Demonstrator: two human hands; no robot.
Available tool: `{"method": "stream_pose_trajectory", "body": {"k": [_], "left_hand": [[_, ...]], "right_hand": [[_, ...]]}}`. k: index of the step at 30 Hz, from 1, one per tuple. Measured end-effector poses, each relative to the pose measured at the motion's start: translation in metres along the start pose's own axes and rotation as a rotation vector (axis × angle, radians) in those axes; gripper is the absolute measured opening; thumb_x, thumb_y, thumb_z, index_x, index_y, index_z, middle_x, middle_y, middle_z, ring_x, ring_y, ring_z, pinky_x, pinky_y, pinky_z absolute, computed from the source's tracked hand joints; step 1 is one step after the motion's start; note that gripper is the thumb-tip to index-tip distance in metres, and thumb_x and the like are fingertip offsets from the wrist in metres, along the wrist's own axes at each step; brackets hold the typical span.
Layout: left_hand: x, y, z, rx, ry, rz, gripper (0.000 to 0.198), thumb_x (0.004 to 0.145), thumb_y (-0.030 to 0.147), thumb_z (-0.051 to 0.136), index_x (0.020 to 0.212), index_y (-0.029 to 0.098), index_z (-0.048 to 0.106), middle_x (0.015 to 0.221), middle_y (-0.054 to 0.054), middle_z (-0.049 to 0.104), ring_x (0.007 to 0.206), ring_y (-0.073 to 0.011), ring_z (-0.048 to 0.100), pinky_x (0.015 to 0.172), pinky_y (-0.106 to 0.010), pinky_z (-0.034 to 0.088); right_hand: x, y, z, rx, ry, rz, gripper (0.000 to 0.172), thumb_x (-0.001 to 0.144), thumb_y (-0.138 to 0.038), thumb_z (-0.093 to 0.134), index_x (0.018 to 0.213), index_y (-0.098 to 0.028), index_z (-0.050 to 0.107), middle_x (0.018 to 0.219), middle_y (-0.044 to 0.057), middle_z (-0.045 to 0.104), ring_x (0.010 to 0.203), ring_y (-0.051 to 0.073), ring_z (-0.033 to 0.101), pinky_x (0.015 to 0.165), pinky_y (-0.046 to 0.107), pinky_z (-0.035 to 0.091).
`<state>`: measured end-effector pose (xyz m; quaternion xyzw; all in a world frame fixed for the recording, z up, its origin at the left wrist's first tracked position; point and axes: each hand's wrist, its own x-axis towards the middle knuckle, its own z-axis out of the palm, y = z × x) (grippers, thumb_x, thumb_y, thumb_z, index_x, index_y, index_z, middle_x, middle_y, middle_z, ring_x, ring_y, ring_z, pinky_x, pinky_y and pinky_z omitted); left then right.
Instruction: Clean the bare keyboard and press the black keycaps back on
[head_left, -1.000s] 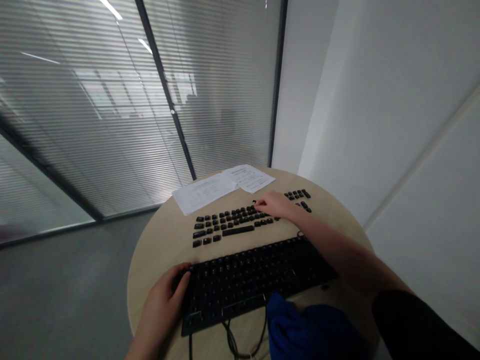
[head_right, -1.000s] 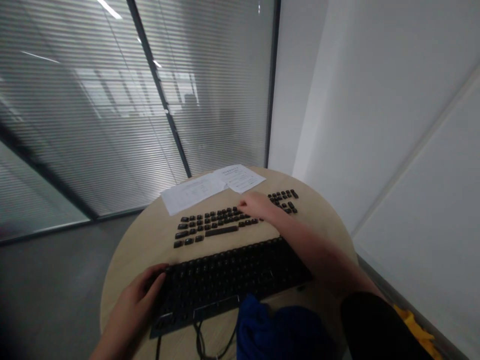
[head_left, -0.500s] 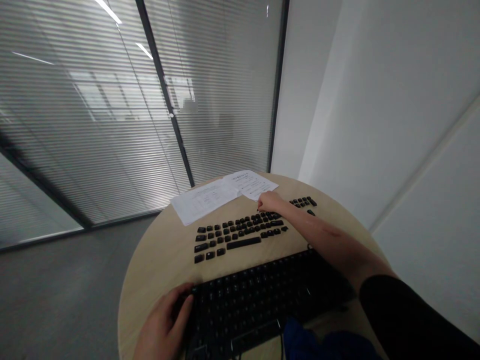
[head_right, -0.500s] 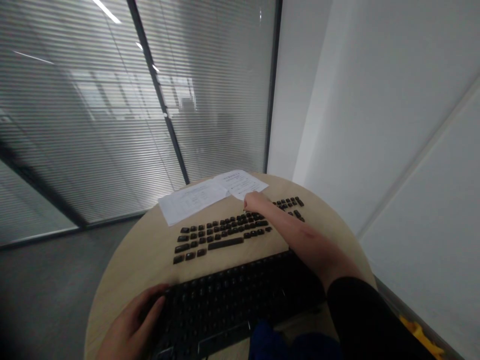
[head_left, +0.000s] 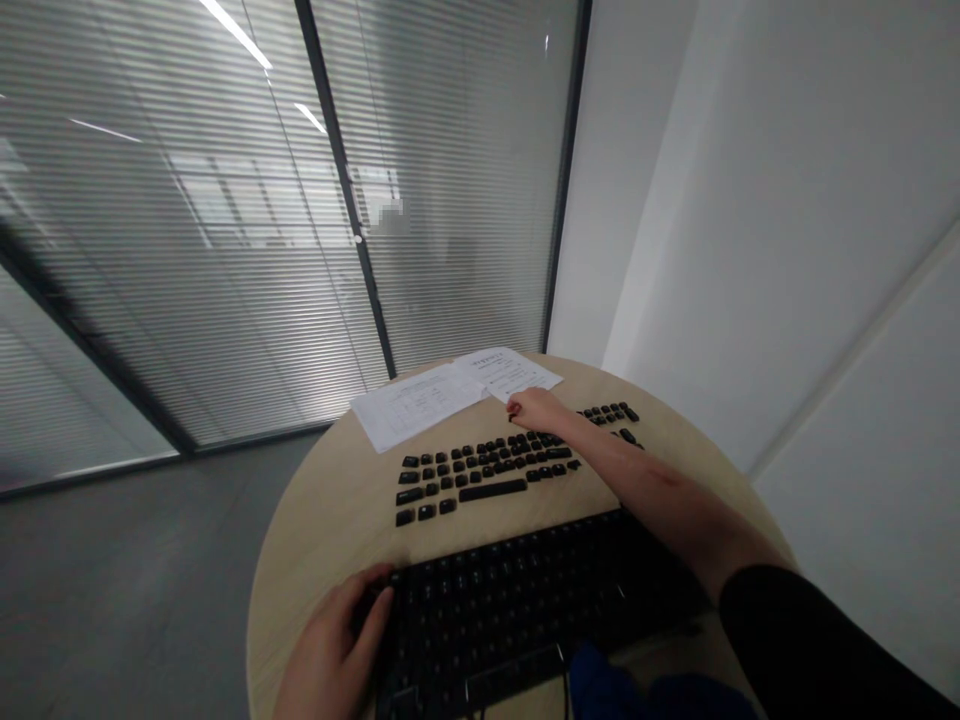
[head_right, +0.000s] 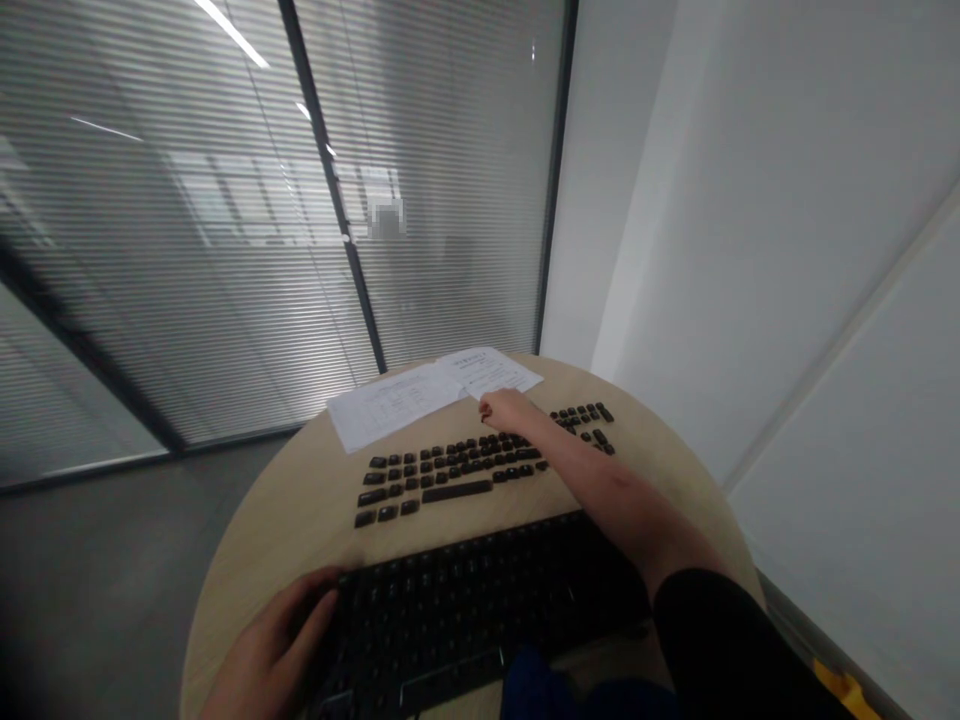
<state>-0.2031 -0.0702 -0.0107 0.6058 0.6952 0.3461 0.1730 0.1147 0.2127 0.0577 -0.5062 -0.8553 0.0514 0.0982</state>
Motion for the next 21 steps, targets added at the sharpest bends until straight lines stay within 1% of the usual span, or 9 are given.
{"method": "stream_pose_trajectory", "body": {"k": [2,3,6,8,11,14,17,19,21], "left_hand": [[0.0,0.0,0.001,-0.005,0.007,0.0,0.048,0.085,0.063,0.051,0.106,0.027,0.075,0.113,-0.007,0.079,0.108,-0.0324,0.073,0.104,-0.049,0.058],[0.0,0.0,0.002,-0.005,0.006,-0.004,0.049,0.085,0.063,0.051,0.107,0.027,0.075,0.114,-0.008,0.079,0.109,-0.0325,0.073,0.104,-0.05,0.058],[0.001,0.001,0.003,-0.005,-0.003,-0.019,0.05,0.084,0.064,0.051,0.109,0.027,0.074,0.115,-0.008,0.078,0.109,-0.0321,0.073,0.105,-0.049,0.057],[0.001,0.004,0.002,-0.003,-0.01,-0.027,0.051,0.084,0.065,0.051,0.109,0.027,0.074,0.114,-0.008,0.078,0.109,-0.0317,0.072,0.105,-0.048,0.056],[0.0,0.011,0.001,0.003,-0.031,-0.041,0.053,0.084,0.065,0.051,0.11,0.025,0.073,0.115,-0.009,0.078,0.109,-0.032,0.072,0.105,-0.046,0.056],[-0.001,0.019,0.001,0.006,-0.037,-0.055,0.055,0.084,0.064,0.05,0.113,0.023,0.072,0.118,-0.01,0.077,0.112,-0.0319,0.07,0.106,-0.046,0.054],[-0.002,0.023,0.003,0.001,-0.04,-0.087,0.056,0.086,0.062,0.05,0.12,0.022,0.069,0.119,-0.01,0.076,0.109,-0.03,0.07,0.107,-0.044,0.052],[-0.003,0.025,0.004,-0.01,-0.047,-0.11,0.055,0.086,0.061,0.05,0.121,0.022,0.068,0.118,-0.01,0.076,0.107,-0.0293,0.07,0.106,-0.044,0.053],[-0.005,0.027,0.004,-0.019,-0.054,-0.12,0.054,0.085,0.06,0.051,0.12,0.023,0.068,0.117,-0.01,0.076,0.106,-0.0292,0.07,0.104,-0.043,0.053]], "right_hand": [[-0.021,-0.005,-0.01,0.05,0.076,-0.042,0.037,0.089,-0.018,0.067,0.126,-0.019,0.068,0.117,0.007,0.078,0.111,0.019,0.07,0.095,0.027,0.048],[-0.034,-0.007,-0.015,0.094,0.123,-0.07,0.041,0.089,-0.018,0.067,0.13,-0.019,0.064,0.116,0.006,0.078,0.11,0.018,0.07,0.095,0.028,0.048],[-0.083,-0.019,-0.031,0.253,0.254,-0.154,0.045,0.086,-0.017,0.071,0.13,-0.021,0.062,0.11,0.005,0.079,0.101,0.019,0.073,0.091,0.03,0.05],[-0.119,-0.029,-0.04,0.305,0.281,-0.176,0.046,0.085,-0.016,0.072,0.13,-0.022,0.062,0.109,0.006,0.079,0.098,0.019,0.074,0.09,0.031,0.051],[-0.167,-0.042,-0.046,0.338,0.242,-0.166,0.044,0.085,-0.016,0.072,0.128,-0.022,0.065,0.108,0.006,0.079,0.096,0.019,0.074,0.089,0.031,0.052],[-0.198,-0.047,-0.041,0.348,0.138,-0.162,0.029,0.086,-0.018,0.072,0.114,-0.022,0.072,0.1,0.004,0.08,0.087,0.018,0.074,0.082,0.029,0.053],[-0.208,-0.045,-0.027,0.304,0.017,-0.219,0.015,0.087,-0.021,0.071,0.1,-0.023,0.078,0.093,0.003,0.08,0.083,0.019,0.073,0.079,0.03,0.052],[-0.207,-0.043,-0.016,0.277,-0.052,-0.273,0.014,0.088,-0.023,0.072,0.099,-0.023,0.08,0.093,0.004,0.081,0.085,0.02,0.074,0.081,0.031,0.052],[-0.205,-0.042,-0.007,0.257,-0.094,-0.313,0.014,0.089,-0.024,0.072,0.1,-0.023,0.081,0.096,0.004,0.081,0.089,0.021,0.075,0.084,0.033,0.052]]}}
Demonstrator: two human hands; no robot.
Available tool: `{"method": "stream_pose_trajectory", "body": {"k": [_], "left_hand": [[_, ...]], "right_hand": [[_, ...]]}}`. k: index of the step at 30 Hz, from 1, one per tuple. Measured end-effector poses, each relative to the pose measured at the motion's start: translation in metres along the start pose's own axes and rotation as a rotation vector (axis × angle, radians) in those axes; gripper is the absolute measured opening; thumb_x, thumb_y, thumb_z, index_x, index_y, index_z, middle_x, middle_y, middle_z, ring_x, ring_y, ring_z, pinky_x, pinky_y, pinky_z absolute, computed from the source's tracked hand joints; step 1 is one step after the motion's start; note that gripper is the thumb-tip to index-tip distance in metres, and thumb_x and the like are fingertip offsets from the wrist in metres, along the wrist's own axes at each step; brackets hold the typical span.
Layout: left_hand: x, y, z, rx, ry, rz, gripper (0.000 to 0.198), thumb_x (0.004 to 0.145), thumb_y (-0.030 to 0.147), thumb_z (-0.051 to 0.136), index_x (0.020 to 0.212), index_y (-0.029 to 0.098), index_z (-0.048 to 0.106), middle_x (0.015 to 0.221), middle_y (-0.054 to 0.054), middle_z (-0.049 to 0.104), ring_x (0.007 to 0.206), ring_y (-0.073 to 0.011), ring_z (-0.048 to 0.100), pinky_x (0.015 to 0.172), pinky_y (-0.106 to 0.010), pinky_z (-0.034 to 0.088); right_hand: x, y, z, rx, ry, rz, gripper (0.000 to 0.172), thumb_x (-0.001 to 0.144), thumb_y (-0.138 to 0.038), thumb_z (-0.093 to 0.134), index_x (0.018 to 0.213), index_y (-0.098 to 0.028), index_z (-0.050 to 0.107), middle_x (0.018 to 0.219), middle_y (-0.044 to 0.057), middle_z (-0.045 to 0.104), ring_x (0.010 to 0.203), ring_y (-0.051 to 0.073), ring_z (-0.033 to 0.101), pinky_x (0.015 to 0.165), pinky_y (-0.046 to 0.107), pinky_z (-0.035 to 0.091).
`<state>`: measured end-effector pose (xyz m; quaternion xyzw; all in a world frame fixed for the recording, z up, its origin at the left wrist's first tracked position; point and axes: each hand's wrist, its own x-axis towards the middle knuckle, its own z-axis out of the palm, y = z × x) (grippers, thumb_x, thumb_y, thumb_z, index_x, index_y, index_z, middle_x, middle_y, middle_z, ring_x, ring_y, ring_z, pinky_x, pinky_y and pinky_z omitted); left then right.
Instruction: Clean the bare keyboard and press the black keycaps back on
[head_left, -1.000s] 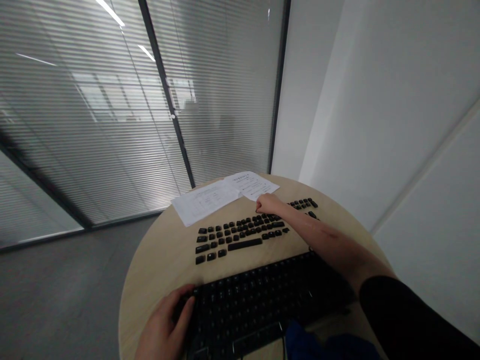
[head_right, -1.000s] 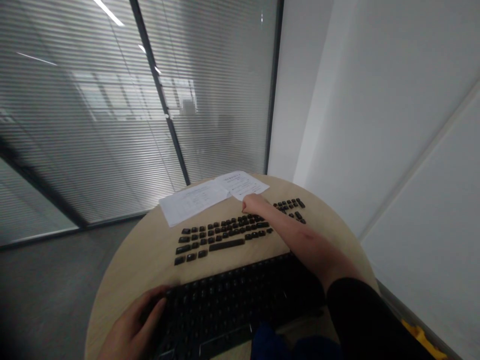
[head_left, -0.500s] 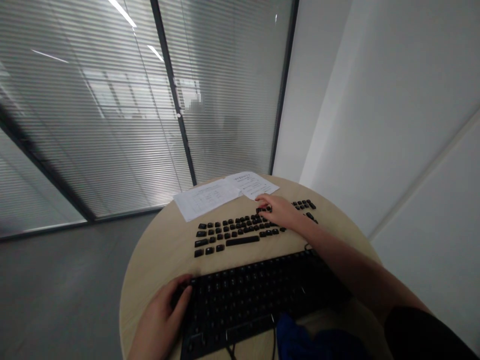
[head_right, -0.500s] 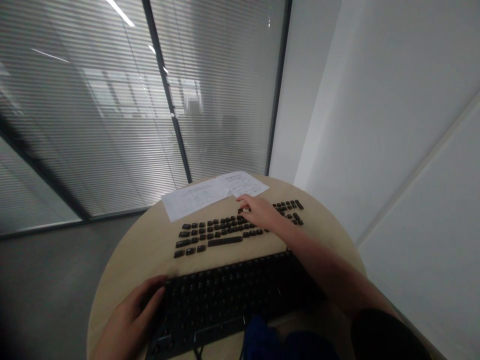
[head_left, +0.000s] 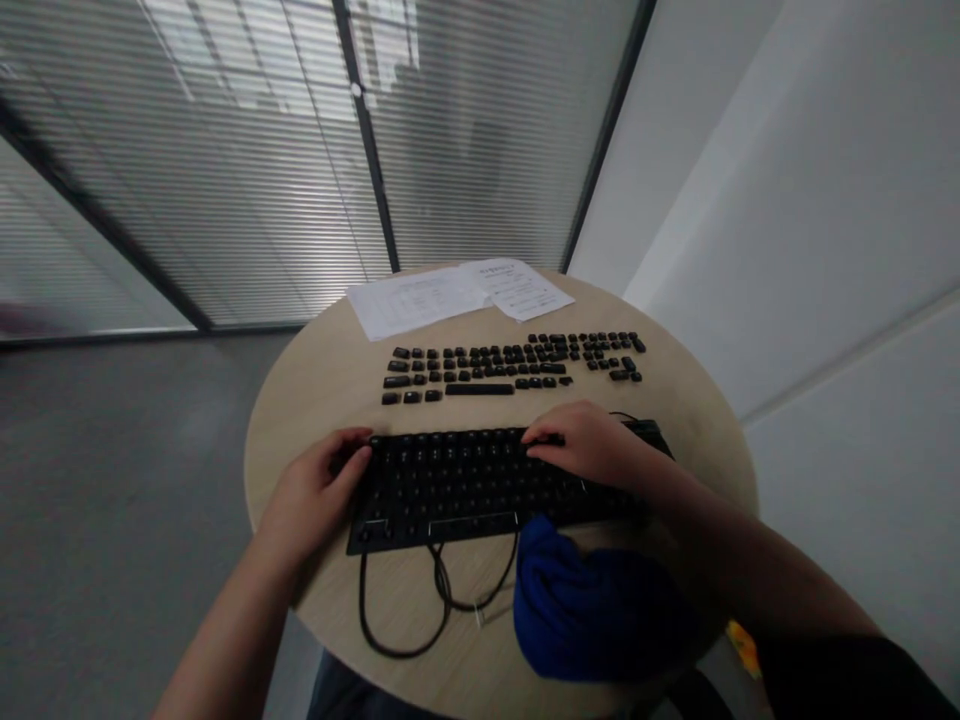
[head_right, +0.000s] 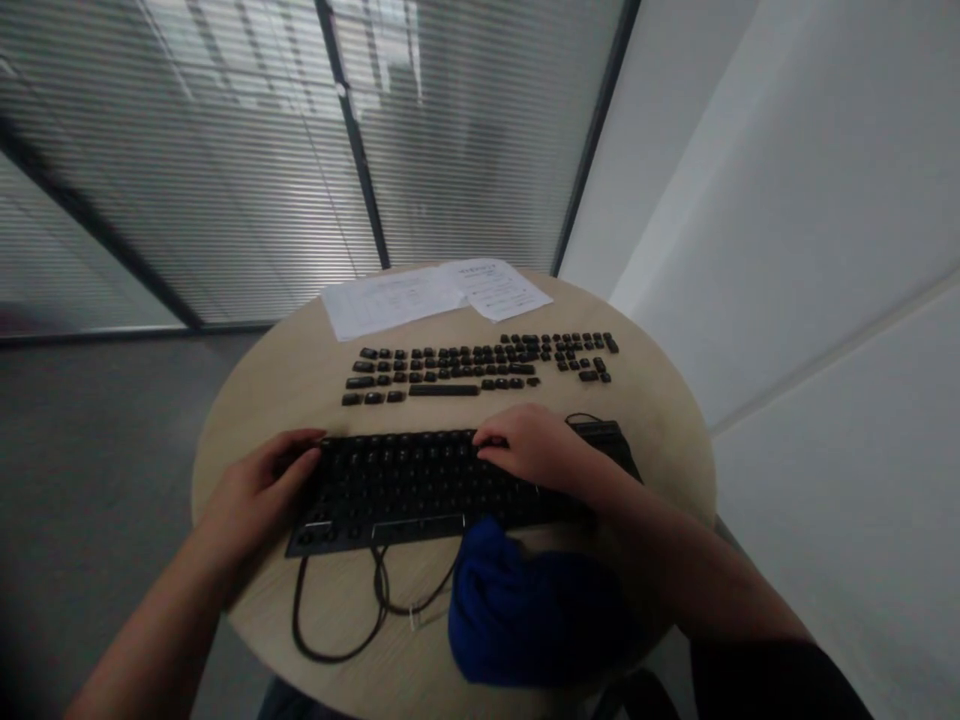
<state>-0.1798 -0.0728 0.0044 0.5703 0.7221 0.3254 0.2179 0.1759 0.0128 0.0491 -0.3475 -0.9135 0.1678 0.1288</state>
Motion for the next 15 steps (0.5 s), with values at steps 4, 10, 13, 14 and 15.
{"method": "stream_pose_trajectory", "body": {"k": [4,10,13,14,15], "left_hand": [[-0.001,0.002,0.0,0.005,0.013,0.01,0.052,0.086,0.059,0.051,0.119,0.024,0.069,0.119,-0.009,0.075,0.108,-0.0291,0.069,0.106,-0.043,0.051],[0.001,0.0,0.0,0.032,0.01,0.003,0.055,0.085,0.061,0.05,0.119,0.023,0.069,0.117,-0.009,0.075,0.105,-0.0294,0.069,0.106,-0.044,0.051],[0.001,-0.001,0.0,0.033,0.004,-0.004,0.054,0.085,0.061,0.05,0.12,0.024,0.069,0.116,-0.008,0.075,0.104,-0.0296,0.069,0.103,-0.045,0.052],[0.0,-0.001,0.001,0.026,0.003,-0.004,0.054,0.086,0.061,0.05,0.121,0.024,0.068,0.116,-0.008,0.075,0.103,-0.0295,0.069,0.103,-0.045,0.053],[0.0,-0.001,0.001,0.017,0.003,-0.004,0.053,0.086,0.06,0.05,0.121,0.024,0.068,0.117,-0.008,0.075,0.104,-0.0294,0.069,0.103,-0.045,0.052]], "right_hand": [[0.004,0.002,0.01,-0.03,-0.027,-0.038,0.016,0.091,-0.024,0.069,0.102,-0.024,0.082,0.102,0.005,0.081,0.097,0.024,0.074,0.091,0.037,0.052],[0.004,0.005,0.018,-0.038,-0.015,-0.065,0.017,0.094,-0.024,0.067,0.101,-0.022,0.082,0.103,0.006,0.081,0.1,0.024,0.073,0.095,0.038,0.052],[0.005,0.006,0.018,-0.027,-0.006,-0.077,0.014,0.093,-0.023,0.068,0.098,-0.021,0.082,0.102,0.007,0.081,0.099,0.023,0.073,0.095,0.037,0.052],[0.005,0.007,0.018,-0.016,-0.007,-0.076,0.013,0.093,-0.022,0.069,0.097,-0.021,0.082,0.101,0.007,0.081,0.099,0.023,0.073,0.094,0.037,0.053],[0.005,0.008,0.018,-0.003,-0.011,-0.071,0.012,0.092,-0.022,0.07,0.096,-0.021,0.082,0.1,0.006,0.081,0.097,0.022,0.073,0.093,0.036,0.053]]}}
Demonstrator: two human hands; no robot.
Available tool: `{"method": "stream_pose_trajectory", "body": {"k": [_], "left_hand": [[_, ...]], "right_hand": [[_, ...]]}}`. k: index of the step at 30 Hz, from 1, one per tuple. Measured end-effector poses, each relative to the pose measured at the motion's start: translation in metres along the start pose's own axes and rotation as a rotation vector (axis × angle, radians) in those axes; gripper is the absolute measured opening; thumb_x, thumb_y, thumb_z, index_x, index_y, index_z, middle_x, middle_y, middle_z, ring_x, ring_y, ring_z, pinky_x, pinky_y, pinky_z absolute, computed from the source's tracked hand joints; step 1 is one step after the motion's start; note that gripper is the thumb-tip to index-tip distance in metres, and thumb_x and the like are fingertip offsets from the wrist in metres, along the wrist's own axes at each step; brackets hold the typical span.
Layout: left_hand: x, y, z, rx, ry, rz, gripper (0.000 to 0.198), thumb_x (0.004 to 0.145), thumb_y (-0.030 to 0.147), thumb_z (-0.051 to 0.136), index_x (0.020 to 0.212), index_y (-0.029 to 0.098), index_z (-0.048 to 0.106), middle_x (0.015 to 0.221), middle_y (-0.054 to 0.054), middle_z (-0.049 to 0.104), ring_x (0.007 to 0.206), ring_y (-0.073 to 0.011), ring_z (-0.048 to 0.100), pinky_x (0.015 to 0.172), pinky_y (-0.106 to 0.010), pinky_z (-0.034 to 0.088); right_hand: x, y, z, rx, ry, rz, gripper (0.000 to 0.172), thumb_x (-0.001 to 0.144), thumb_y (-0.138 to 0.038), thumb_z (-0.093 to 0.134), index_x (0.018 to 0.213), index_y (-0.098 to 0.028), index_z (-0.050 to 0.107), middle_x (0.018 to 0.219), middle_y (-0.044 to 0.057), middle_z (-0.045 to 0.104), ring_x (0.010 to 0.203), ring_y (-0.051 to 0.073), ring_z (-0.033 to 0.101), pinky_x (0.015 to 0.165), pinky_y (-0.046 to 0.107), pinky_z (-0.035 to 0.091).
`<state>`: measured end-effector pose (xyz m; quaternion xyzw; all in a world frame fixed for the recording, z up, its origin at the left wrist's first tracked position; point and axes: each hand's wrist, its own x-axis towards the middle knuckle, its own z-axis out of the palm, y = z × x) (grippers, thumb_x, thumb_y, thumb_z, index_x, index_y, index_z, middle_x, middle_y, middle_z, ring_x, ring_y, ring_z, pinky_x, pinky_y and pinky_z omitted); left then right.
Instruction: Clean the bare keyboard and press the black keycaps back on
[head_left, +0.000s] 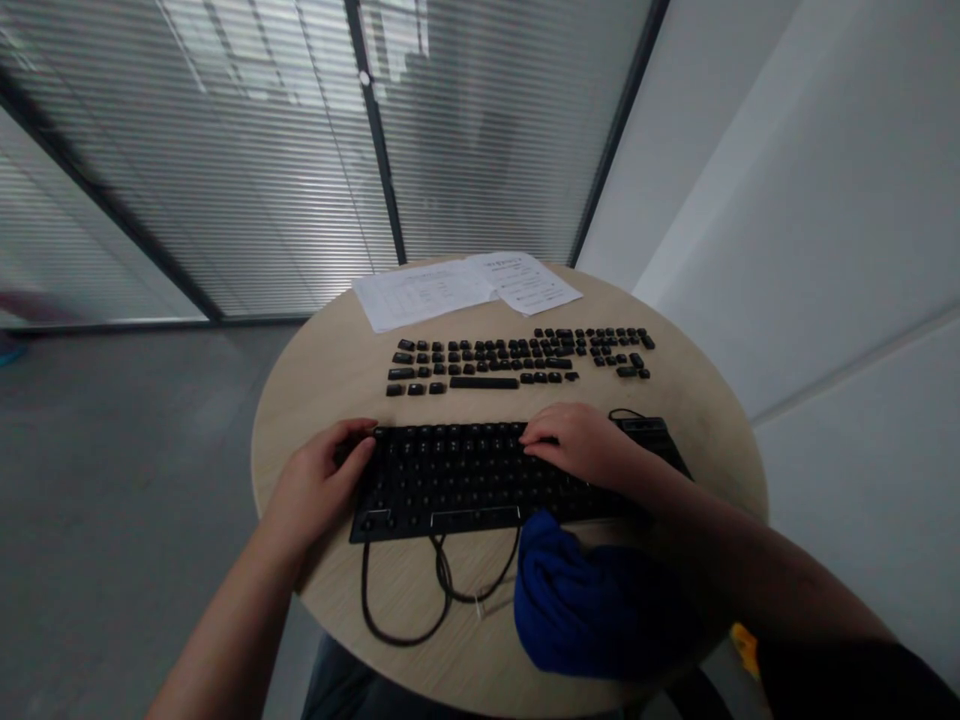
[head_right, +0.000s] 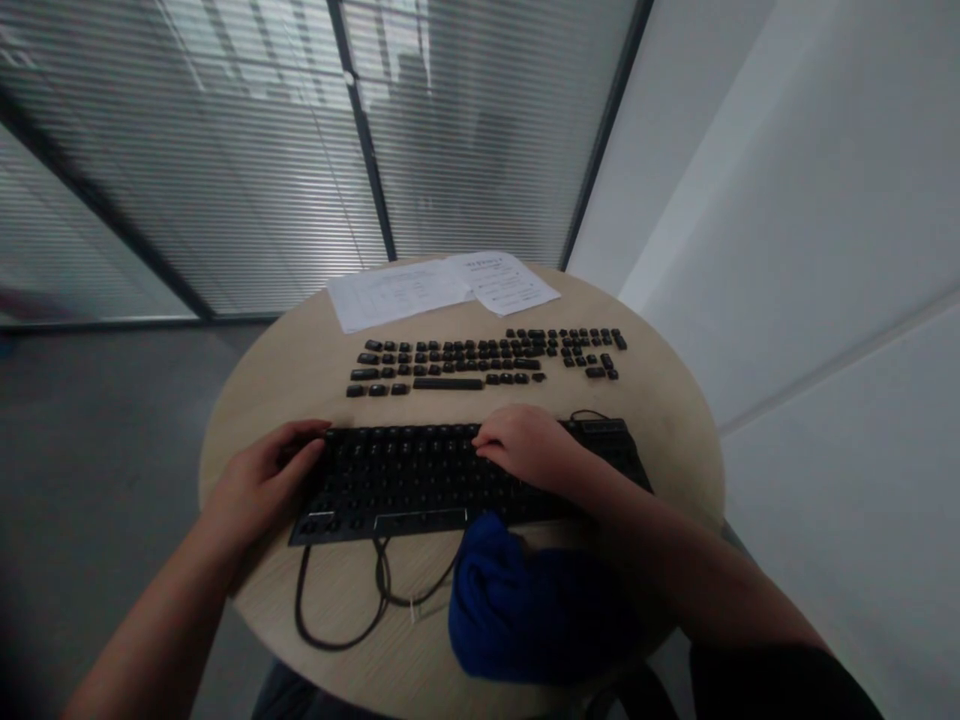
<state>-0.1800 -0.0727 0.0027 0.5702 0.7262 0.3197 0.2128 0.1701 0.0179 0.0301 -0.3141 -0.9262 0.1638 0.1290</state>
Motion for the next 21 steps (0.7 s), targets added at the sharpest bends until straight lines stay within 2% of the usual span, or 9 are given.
{"method": "stream_pose_trajectory", "body": {"k": [5,16,19,21], "left_hand": [[-0.001,0.0,0.0,-0.018,0.003,0.023,0.052,0.088,0.06,0.05,0.12,0.023,0.069,0.119,-0.008,0.075,0.108,-0.0289,0.069,0.108,-0.044,0.05],[-0.001,0.004,0.0,0.033,0.017,0.059,0.05,0.087,0.058,0.049,0.117,0.024,0.07,0.116,-0.007,0.076,0.105,-0.0282,0.07,0.106,-0.042,0.052],[0.0,0.005,0.0,0.014,0.022,0.064,0.051,0.085,0.059,0.049,0.116,0.024,0.07,0.117,-0.008,0.076,0.108,-0.0293,0.069,0.107,-0.043,0.051],[0.0,0.004,-0.001,0.005,0.018,0.07,0.052,0.085,0.06,0.049,0.116,0.023,0.071,0.118,-0.008,0.076,0.109,-0.0304,0.069,0.107,-0.044,0.051]], "right_hand": [[0.001,0.004,-0.002,0.035,-0.039,0.039,0.011,0.091,-0.022,0.071,0.094,-0.023,0.082,0.097,0.005,0.081,0.091,0.021,0.075,0.089,0.034,0.053],[0.005,-0.002,-0.003,-0.095,-0.131,0.033,0.015,0.094,-0.022,0.066,0.097,-0.02,0.081,0.101,0.007,0.081,0.097,0.023,0.073,0.09,0.035,0.052],[0.004,-0.005,-0.004,-0.104,-0.124,0.034,0.016,0.094,-0.022,0.066,0.098,-0.02,0.081,0.102,0.007,0.081,0.098,0.023,0.073,0.091,0.036,0.052],[0.001,-0.008,-0.01,-0.062,-0.075,0.013,0.016,0.094,-0.023,0.066,0.098,-0.022,0.082,0.103,0.005,0.081,0.099,0.022,0.073,0.092,0.035,0.052]]}}
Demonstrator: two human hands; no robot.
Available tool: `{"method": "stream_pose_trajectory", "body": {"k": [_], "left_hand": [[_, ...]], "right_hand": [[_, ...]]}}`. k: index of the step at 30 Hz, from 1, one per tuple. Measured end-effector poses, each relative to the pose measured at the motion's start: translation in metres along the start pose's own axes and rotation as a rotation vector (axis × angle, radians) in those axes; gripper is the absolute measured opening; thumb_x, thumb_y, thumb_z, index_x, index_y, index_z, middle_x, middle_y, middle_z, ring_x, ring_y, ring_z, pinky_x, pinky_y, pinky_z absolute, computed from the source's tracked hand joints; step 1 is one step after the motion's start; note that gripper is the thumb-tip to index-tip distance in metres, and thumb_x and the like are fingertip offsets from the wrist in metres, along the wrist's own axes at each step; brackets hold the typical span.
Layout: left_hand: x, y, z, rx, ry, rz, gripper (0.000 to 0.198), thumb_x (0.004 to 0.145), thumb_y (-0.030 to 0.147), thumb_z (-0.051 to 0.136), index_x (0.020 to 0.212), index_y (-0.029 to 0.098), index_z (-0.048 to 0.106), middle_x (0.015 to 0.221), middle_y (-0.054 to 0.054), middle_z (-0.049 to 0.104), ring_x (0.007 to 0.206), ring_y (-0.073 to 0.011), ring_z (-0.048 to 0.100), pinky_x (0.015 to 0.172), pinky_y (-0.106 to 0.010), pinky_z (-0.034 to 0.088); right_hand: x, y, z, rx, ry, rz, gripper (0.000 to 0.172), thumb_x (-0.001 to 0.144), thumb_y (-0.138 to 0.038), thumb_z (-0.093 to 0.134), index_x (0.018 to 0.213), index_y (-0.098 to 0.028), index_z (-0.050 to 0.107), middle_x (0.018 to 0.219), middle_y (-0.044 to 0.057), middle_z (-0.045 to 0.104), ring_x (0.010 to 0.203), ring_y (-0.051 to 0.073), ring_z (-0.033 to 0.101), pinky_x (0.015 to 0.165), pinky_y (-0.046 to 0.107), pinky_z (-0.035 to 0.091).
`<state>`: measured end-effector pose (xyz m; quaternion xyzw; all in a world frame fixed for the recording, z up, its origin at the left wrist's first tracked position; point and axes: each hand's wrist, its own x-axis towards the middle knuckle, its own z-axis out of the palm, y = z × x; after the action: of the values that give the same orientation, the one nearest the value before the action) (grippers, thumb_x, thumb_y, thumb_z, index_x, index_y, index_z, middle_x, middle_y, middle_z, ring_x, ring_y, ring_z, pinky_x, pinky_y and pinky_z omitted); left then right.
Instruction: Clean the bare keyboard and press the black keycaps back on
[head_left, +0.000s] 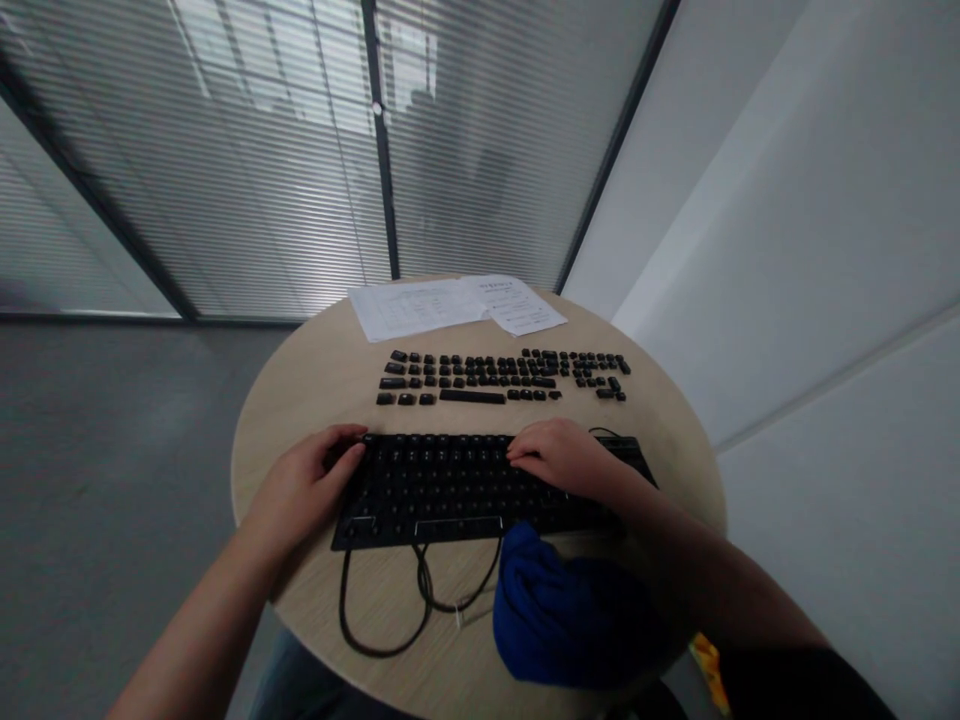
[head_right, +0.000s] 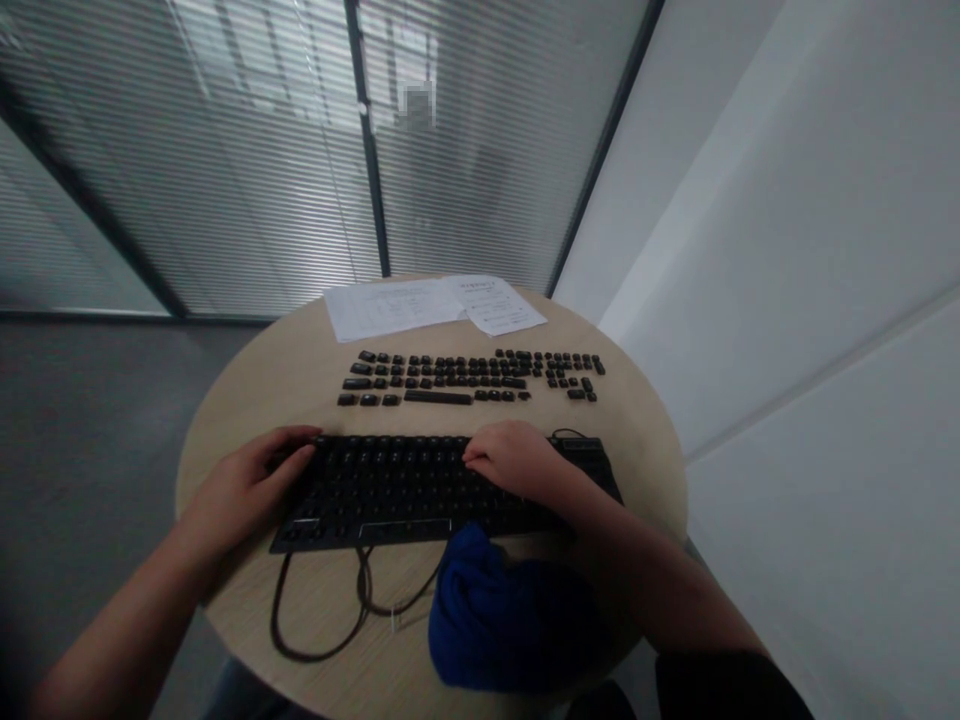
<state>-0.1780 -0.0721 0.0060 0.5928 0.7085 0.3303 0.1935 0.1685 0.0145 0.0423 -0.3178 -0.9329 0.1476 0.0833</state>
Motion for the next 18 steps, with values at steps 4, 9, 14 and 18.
{"method": "stream_pose_trajectory", "body": {"k": [4,9,14,18], "left_hand": [[0.001,-0.007,0.0,-0.019,-0.022,0.002,0.054,0.085,0.061,0.048,0.117,0.024,0.07,0.119,-0.009,0.075,0.11,-0.0319,0.069,0.106,-0.047,0.051],[0.003,-0.013,0.002,-0.036,-0.007,0.017,0.054,0.084,0.061,0.049,0.116,0.023,0.071,0.118,-0.01,0.076,0.109,-0.0323,0.07,0.105,-0.048,0.052],[0.004,-0.015,0.002,-0.035,-0.019,0.06,0.05,0.086,0.059,0.05,0.113,0.024,0.073,0.115,-0.009,0.077,0.107,-0.0315,0.071,0.102,-0.046,0.055],[0.004,-0.018,0.002,-0.059,-0.015,0.069,0.051,0.086,0.061,0.049,0.113,0.025,0.072,0.116,-0.009,0.077,0.109,-0.0326,0.07,0.103,-0.05,0.054]], "right_hand": [[0.004,0.014,-0.028,0.064,0.241,0.08,0.017,0.094,-0.028,0.066,0.098,-0.023,0.082,0.101,0.004,0.081,0.093,0.019,0.073,0.087,0.031,0.053],[0.06,0.081,-0.061,-0.13,0.227,0.358,0.02,0.092,-0.033,0.068,0.102,-0.023,0.083,0.094,0.006,0.08,0.084,0.021,0.072,0.079,0.033,0.053],[0.12,0.139,-0.059,-0.239,0.155,0.499,0.018,0.088,-0.026,0.073,0.102,-0.022,0.083,0.104,0.008,0.079,0.097,0.022,0.071,0.085,0.03,0.051],[0.138,0.156,-0.05,-0.238,0.117,0.506,0.02,0.082,-0.028,0.079,0.1,-0.021,0.083,0.099,0.007,0.079,0.092,0.022,0.071,0.079,0.029,0.051]]}}
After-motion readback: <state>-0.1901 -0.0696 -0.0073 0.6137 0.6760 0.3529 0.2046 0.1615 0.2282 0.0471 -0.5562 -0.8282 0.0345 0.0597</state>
